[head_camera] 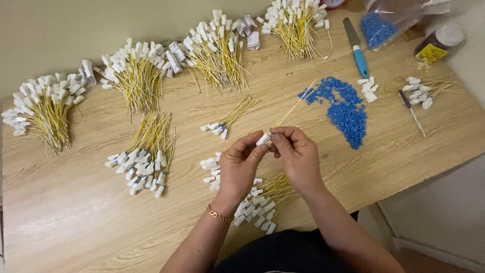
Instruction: Assembling small blue beads onto thin wires at a workbench
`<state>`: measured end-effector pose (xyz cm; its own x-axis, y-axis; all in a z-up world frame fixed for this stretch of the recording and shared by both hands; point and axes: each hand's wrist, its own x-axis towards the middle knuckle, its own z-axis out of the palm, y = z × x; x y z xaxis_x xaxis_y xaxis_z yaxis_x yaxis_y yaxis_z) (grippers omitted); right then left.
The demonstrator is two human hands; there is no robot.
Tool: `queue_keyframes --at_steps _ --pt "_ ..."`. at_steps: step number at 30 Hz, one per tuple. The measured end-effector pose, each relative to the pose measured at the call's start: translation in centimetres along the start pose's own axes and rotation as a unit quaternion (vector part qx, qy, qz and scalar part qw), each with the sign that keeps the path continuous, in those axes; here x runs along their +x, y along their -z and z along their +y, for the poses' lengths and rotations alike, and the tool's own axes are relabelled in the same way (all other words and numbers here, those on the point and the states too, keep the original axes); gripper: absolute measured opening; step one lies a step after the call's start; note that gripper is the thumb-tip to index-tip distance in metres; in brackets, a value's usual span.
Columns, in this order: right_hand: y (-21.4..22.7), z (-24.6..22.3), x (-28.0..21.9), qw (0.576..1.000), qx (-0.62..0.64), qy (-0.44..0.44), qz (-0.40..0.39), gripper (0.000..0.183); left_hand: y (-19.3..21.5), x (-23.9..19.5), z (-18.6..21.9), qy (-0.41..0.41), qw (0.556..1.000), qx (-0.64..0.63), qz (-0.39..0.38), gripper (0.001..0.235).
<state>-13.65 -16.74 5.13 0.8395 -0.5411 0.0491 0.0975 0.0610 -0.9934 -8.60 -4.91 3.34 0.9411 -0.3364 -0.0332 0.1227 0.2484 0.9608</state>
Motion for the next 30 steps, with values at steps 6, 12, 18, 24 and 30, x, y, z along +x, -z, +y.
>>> queue_keyframes --at_steps 6,12,18,24,30 --pt "-0.5 -0.4 -0.4 0.999 -0.003 0.035 0.002 0.013 -0.5 -0.5 0.6 -0.033 0.999 0.002 -0.006 0.03" --pt "-0.9 -1.5 -0.7 0.996 -0.036 0.083 0.013 0.01 -0.6 -0.8 0.7 -0.056 0.998 0.018 -0.011 0.029" --pt "-1.2 -3.3 -1.2 0.98 -0.078 0.18 -0.026 0.017 -0.6 -0.9 2.1 -0.019 1.0 -0.02 -0.01 0.028" --pt "-1.1 -2.0 -0.9 0.972 -0.091 0.214 -0.037 0.022 -0.1 -0.2 0.9 -0.008 1.0 -0.029 -0.007 0.027" --pt "-1.5 -1.3 -1.0 0.975 -0.1 0.194 -0.029 0.025 -0.1 -0.2 1.2 0.001 1.0 0.006 0.01 0.027"
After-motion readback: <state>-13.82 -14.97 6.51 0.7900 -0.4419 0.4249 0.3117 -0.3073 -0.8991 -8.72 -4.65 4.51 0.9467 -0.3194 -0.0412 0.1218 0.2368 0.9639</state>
